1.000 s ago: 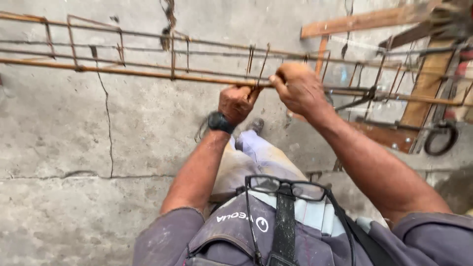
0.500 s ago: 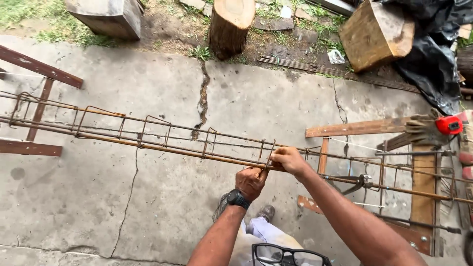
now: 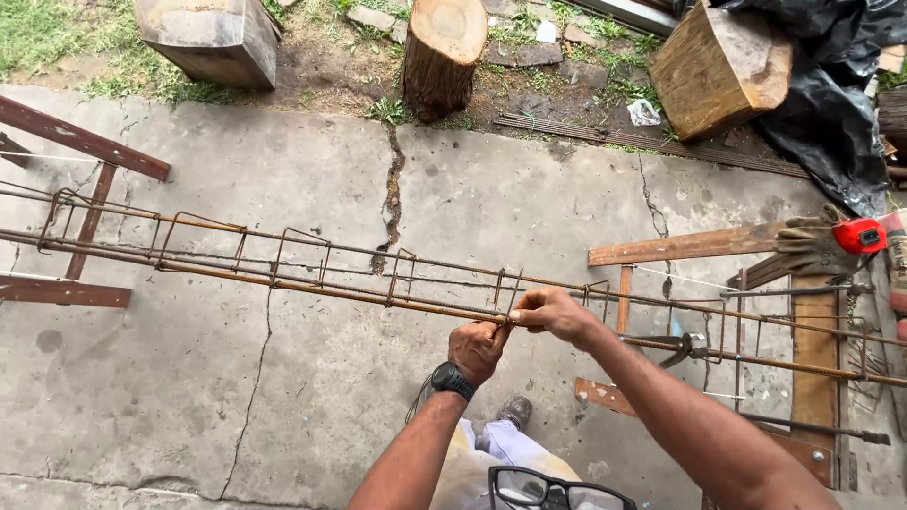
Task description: Tying steel rebar rods together using wire and pliers to create a reinforced structure.
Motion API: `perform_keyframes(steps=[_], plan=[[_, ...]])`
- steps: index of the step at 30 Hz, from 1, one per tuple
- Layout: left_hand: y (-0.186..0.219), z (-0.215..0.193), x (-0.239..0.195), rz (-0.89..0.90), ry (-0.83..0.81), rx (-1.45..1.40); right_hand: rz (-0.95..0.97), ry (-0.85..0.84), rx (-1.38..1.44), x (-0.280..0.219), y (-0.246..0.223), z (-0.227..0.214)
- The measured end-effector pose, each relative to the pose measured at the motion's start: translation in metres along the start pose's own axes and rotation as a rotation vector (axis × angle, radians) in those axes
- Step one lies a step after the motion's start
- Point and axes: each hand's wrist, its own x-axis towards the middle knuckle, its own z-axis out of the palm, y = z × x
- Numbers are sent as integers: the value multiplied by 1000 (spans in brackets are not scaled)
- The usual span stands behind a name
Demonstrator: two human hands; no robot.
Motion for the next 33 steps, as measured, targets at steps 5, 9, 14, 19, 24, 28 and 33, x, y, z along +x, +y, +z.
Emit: perform_keyframes(steps=[5, 9, 14, 19, 24, 28, 33], plan=[[2, 8, 6, -365, -110, -211, 228, -179, -107, 35, 11, -12], [-2, 13, 7, -371, -139, -265, 74, -176, -348, 51, 42, -9], [10, -6, -8, -455, -204, -436, 25, -54, -620, 4, 19, 18], [27, -41, 12, -941, -401, -778, -98, 208, -767, -14, -5, 33], [43, -46, 21, -953, -383, -586, -164, 290, -804, -13, -1, 36], [63, -73, 43, -945, -463, -365, -185, 299, -766, -8, 9, 35], [49, -58, 37, -828, -616, -183, -91, 222, -697, -14, -10, 32]])
